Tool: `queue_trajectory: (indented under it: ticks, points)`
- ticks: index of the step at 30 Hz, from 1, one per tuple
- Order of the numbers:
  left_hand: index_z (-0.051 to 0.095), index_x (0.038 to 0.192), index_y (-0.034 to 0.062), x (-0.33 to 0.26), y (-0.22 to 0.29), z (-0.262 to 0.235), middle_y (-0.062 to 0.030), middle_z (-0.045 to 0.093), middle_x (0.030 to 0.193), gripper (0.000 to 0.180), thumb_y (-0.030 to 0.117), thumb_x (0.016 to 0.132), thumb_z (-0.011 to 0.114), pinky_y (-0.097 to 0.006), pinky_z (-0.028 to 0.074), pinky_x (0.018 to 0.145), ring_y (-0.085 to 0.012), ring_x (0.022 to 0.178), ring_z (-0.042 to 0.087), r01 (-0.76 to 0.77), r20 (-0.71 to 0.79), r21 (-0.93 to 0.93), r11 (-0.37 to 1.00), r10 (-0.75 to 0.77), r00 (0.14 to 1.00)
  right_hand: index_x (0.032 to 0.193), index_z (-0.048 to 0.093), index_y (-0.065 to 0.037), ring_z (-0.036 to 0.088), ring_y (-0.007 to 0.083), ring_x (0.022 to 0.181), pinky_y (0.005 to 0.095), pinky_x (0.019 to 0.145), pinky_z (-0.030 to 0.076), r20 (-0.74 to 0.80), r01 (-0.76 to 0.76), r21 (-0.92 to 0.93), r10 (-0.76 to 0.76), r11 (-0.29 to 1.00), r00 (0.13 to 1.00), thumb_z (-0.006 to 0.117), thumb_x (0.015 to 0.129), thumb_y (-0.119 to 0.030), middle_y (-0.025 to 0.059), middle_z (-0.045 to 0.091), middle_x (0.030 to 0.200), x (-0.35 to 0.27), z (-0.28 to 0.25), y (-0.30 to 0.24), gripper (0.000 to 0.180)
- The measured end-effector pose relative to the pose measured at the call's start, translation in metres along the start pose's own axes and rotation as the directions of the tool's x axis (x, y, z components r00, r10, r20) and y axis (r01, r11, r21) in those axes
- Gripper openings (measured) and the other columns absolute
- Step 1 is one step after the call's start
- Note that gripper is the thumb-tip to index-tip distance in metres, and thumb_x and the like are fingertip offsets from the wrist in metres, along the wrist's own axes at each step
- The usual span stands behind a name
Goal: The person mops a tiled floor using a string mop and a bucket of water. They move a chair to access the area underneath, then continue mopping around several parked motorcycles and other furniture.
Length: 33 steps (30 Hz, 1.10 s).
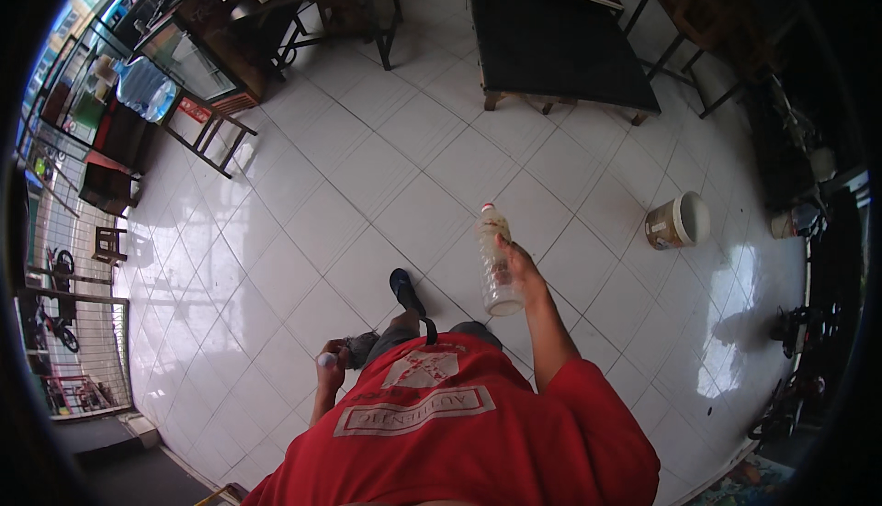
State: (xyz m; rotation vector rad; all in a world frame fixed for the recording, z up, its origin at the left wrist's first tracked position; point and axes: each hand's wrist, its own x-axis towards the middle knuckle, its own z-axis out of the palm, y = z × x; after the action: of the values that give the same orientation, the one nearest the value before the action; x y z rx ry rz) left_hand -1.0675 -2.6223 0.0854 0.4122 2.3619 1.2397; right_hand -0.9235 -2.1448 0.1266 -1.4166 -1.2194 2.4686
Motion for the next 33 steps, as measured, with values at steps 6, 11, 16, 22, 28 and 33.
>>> queue_trajectory:
  ticks: [6,11,16,22,28,33]
  points:
    - [0.064,0.099,-0.001,0.133,0.011,-0.075,-0.0097,0.063,0.064,0.025,0.019,0.085,0.059,-0.032,0.048,0.059,-0.0171,0.061,0.063,0.075,-0.132,-0.03,0.997,-0.078,0.988,0.118,0.052,-0.01,0.056,0.0131,0.066,0.0302,0.056,0.048,0.098,0.056,0.02,-0.058,0.998,0.994,0.06,0.082,-0.061,0.003,0.057,0.083,0.062,0.074,-0.025,0.063]
    - [0.063,0.099,-0.0035,0.194,-0.002,-0.124,-0.0088,0.063,0.064,0.027,0.019,0.085,0.06,-0.03,0.047,0.059,-0.0154,0.061,0.061,0.132,-0.192,-0.127,0.983,-0.155,0.969,0.126,0.048,-0.009,0.057,0.0157,0.075,0.0334,0.064,0.05,0.017,0.133,0.034,-0.134,0.99,0.991,0.057,0.082,-0.063,0.0045,0.057,0.095,0.065,0.095,-0.1,0.07]
    - [0.063,0.1,-0.0032,0.247,-0.001,-0.13,-0.0067,0.061,0.064,0.027,0.018,0.084,0.062,-0.029,0.046,0.058,-0.0137,0.06,0.059,0.195,-0.218,-0.203,0.96,-0.238,0.946,0.125,0.048,-0.007,0.059,0.0184,0.08,0.0348,0.066,0.051,-0.021,0.076,-0.036,-0.077,0.996,0.997,0.058,0.081,-0.063,0.0059,0.058,0.096,0.124,0.148,-0.168,0.072]
    - [0.063,0.101,-0.0012,0.308,0.001,-0.124,-0.0092,0.062,0.068,0.032,0.023,0.079,0.063,-0.031,0.048,0.063,-0.0173,0.065,0.061,0.357,-0.154,-0.114,0.927,-0.371,0.916,0.106,0.057,-0.006,0.058,0.0108,0.065,0.0266,0.057,0.048,0.282,0.075,-0.19,-0.019,0.979,0.959,0.066,0.084,-0.047,-0.0001,0.059,0.08,0.268,0.271,-0.179,0.047]
    - [0.065,0.103,0.0041,0.33,-0.017,-0.132,-0.0129,0.067,0.081,0.035,0.027,0.076,0.068,-0.035,0.049,0.074,-0.0246,0.079,0.065,0.487,-0.223,-0.046,0.872,-0.484,0.846,0.111,0.049,-0.002,0.059,0.0114,0.063,0.028,0.056,0.051,0.636,0.043,-0.31,0.173,0.95,0.752,0.07,0.082,-0.047,0.0034,0.059,0.084,0.337,0.472,-0.229,0.058]
    - [0.062,0.103,0.0039,0.331,-0.029,-0.122,-0.0152,0.067,0.09,0.033,0.022,0.076,0.07,-0.038,0.049,0.076,-0.0288,0.086,0.065,0.564,-0.271,-0.195,0.803,-0.597,0.756,0.113,0.049,0.0,0.058,0.0108,0.066,0.0285,0.058,0.051,0.693,0.042,-0.387,0.261,0.921,0.672,0.069,0.082,-0.047,0.0039,0.059,0.085,0.386,0.543,-0.271,0.06]
